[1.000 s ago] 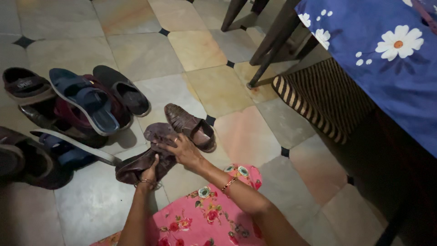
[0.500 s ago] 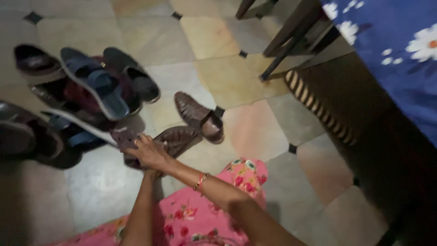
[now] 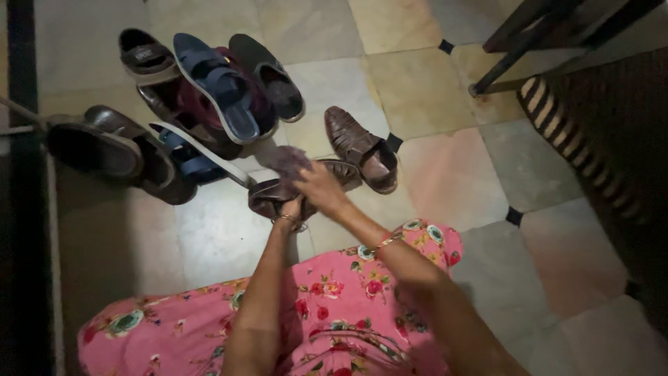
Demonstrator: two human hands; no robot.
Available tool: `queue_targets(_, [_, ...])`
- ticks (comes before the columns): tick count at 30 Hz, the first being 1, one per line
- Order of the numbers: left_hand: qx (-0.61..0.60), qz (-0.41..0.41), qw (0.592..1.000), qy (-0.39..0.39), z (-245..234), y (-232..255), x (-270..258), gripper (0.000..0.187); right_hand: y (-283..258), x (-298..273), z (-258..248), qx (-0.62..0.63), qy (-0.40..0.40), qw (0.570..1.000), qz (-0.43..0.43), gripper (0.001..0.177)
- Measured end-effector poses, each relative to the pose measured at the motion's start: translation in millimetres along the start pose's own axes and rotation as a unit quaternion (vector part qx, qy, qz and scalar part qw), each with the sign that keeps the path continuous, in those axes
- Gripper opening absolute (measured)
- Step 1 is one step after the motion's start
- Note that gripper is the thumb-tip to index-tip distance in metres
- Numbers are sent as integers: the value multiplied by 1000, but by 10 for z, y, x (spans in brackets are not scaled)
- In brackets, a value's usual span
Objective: The person sits on the floor and wipes a brown loafer with a cloth, then places it on a shoe rack. They then pick up a blue slip-on shoe and wipe it with the same cloth.
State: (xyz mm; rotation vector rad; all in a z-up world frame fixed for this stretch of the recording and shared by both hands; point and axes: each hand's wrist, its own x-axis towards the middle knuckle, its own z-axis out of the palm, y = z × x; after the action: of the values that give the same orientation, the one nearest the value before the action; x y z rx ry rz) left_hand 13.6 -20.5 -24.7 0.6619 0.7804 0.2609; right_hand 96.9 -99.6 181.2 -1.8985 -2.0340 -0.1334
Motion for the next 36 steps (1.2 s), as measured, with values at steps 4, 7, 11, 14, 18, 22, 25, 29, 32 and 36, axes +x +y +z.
queue_targets(4, [12, 25, 1000, 5, 38, 60, -5, 63, 240, -308, -158, -10, 40, 999, 5, 28])
queue_targets(7, [49, -12, 998, 38, 151, 121, -15, 64, 297, -313, -201, -92, 24, 991, 90, 47])
queue_targets(11, [15, 36, 998, 44, 391, 260, -168, 60, 202, -185, -447, 8, 27, 984, 175, 77])
queue_targets(14, [5, -2, 996, 86, 481, 432, -344, 62, 124, -90, -609, 120, 77, 963, 227, 86])
queue_targets(18, [-163, -3, 987, 12, 396, 470, -402, 56, 38, -69, -490, 186, 117, 952, 212, 71])
queue_targets(22, [-124, 10, 988, 91, 134, 363, -240, 56, -208, -211, -80, 162, 10, 963, 215, 50])
queue_targets(25, [-108, -31, 991, 78, -140, 361, -225, 73, -308, -270, 322, 136, 74, 974, 166, 45])
queue_targets(29, [-109, 6, 993, 55, -112, 366, -302, 73, -84, -212, 852, 131, 53, 974, 179, 45])
queue_targets(32, [-171, 18, 985, 8, -36, 389, -367, 69, 109, -126, 1225, 144, 75, 976, 149, 47])
queue_targets(36, [-110, -39, 993, 1, -208, 243, -171, 83, 357, 147, 1448, 148, 115, 965, 183, 46])
